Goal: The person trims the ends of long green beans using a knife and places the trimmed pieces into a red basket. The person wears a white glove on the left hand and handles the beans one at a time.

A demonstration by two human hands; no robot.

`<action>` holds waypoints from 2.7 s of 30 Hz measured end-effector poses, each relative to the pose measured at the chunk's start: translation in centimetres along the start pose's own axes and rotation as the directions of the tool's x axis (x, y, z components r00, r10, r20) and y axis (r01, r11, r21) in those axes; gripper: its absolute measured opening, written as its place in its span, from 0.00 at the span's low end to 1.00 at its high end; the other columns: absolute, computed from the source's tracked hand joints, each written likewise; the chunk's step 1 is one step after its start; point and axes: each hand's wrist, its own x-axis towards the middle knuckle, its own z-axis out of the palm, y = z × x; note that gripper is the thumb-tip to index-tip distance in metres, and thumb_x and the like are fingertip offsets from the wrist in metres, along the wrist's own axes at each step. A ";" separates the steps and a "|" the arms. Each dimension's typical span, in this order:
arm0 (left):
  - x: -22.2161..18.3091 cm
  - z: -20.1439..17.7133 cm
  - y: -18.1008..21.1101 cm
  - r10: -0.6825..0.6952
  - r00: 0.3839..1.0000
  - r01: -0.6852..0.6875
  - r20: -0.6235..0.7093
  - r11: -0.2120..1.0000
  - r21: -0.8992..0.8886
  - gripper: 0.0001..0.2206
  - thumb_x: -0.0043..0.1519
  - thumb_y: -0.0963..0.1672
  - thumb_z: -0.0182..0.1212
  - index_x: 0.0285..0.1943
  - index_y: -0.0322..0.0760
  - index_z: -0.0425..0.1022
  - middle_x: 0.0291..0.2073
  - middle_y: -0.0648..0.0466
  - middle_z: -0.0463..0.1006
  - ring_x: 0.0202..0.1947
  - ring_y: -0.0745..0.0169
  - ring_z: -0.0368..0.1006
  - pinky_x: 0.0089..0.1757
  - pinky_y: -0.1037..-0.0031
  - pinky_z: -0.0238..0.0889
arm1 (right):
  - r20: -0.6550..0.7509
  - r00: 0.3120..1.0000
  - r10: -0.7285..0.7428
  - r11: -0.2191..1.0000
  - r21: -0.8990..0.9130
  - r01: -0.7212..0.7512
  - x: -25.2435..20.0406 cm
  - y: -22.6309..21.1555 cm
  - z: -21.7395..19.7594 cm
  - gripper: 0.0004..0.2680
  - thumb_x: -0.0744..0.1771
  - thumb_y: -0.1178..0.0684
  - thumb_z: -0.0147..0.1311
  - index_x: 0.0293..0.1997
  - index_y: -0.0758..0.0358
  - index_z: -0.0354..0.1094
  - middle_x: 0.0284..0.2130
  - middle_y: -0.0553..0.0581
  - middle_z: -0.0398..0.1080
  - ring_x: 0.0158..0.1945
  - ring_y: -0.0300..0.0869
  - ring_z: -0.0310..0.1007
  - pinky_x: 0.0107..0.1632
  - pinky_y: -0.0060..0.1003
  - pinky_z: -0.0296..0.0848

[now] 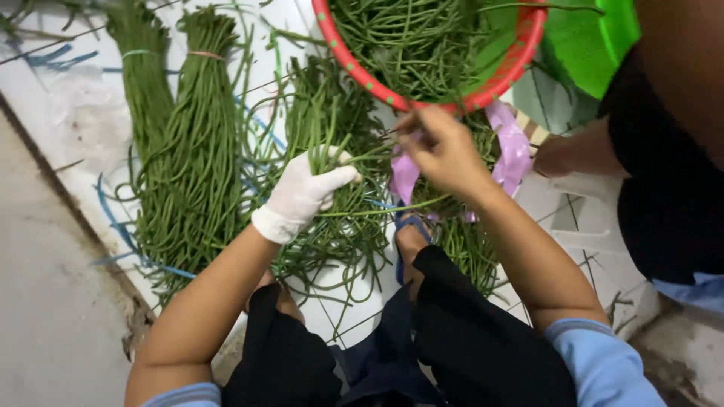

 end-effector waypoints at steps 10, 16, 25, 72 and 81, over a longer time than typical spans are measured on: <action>1.1 -0.5 -1.5 0.004 0.995 -0.019 -0.097 0.989 -0.145 0.07 0.57 0.38 0.66 0.42 0.31 0.74 0.24 0.46 0.79 0.10 0.83 0.52 0.14 0.89 0.46 | -0.245 0.917 0.314 0.891 0.409 -0.196 -1.7 -4.3 -1.0 0.19 0.73 0.38 0.29 0.70 0.56 0.47 0.25 0.52 0.53 0.15 0.37 0.54 0.19 0.24 0.60; 1.1 -0.4 -1.5 -0.027 0.998 0.015 -0.055 0.978 -0.210 0.06 0.59 0.38 0.65 0.42 0.33 0.73 0.25 0.46 0.79 0.10 0.84 0.49 0.14 0.90 0.44 | 0.118 0.852 0.509 0.511 0.755 -0.410 -1.7 -6.1 2.1 0.33 0.64 0.22 0.19 0.37 0.66 0.67 0.16 0.50 0.55 0.09 0.34 0.55 0.09 0.23 0.54; 0.3 -0.3 -1.6 -0.049 0.998 0.042 -0.027 0.975 -0.217 0.07 0.58 0.37 0.66 0.42 0.32 0.73 0.25 0.45 0.79 0.09 0.84 0.48 0.14 0.90 0.43 | 0.147 0.876 0.459 0.364 0.868 -0.337 -3.2 -1.8 6.4 0.31 0.68 0.25 0.22 0.56 0.69 0.56 0.19 0.59 0.57 0.16 0.38 0.54 0.08 0.24 0.55; 10.4 8.5 10.3 0.505 0.763 -0.643 0.403 0.539 0.544 0.10 0.59 0.46 0.56 0.44 0.38 0.69 0.41 0.53 0.77 0.42 0.61 0.73 0.45 0.66 0.68 | 0.381 0.684 0.622 0.261 0.723 -0.639 -9.0 1.9 6.3 0.26 0.66 0.27 0.28 0.61 0.54 0.56 0.22 0.49 0.61 0.19 0.32 0.52 0.13 0.25 0.49; 36.8 11.0 -5.9 0.233 0.929 -0.113 -0.289 0.919 0.377 0.43 0.43 0.55 0.68 0.67 0.31 0.64 0.58 0.45 0.77 0.58 0.53 0.73 0.57 0.71 0.62 | 0.361 0.604 0.711 0.156 0.756 -0.635 -9.9 5.1 6.9 0.24 0.66 0.26 0.28 0.56 0.52 0.56 0.22 0.51 0.61 0.19 0.33 0.54 0.14 0.25 0.49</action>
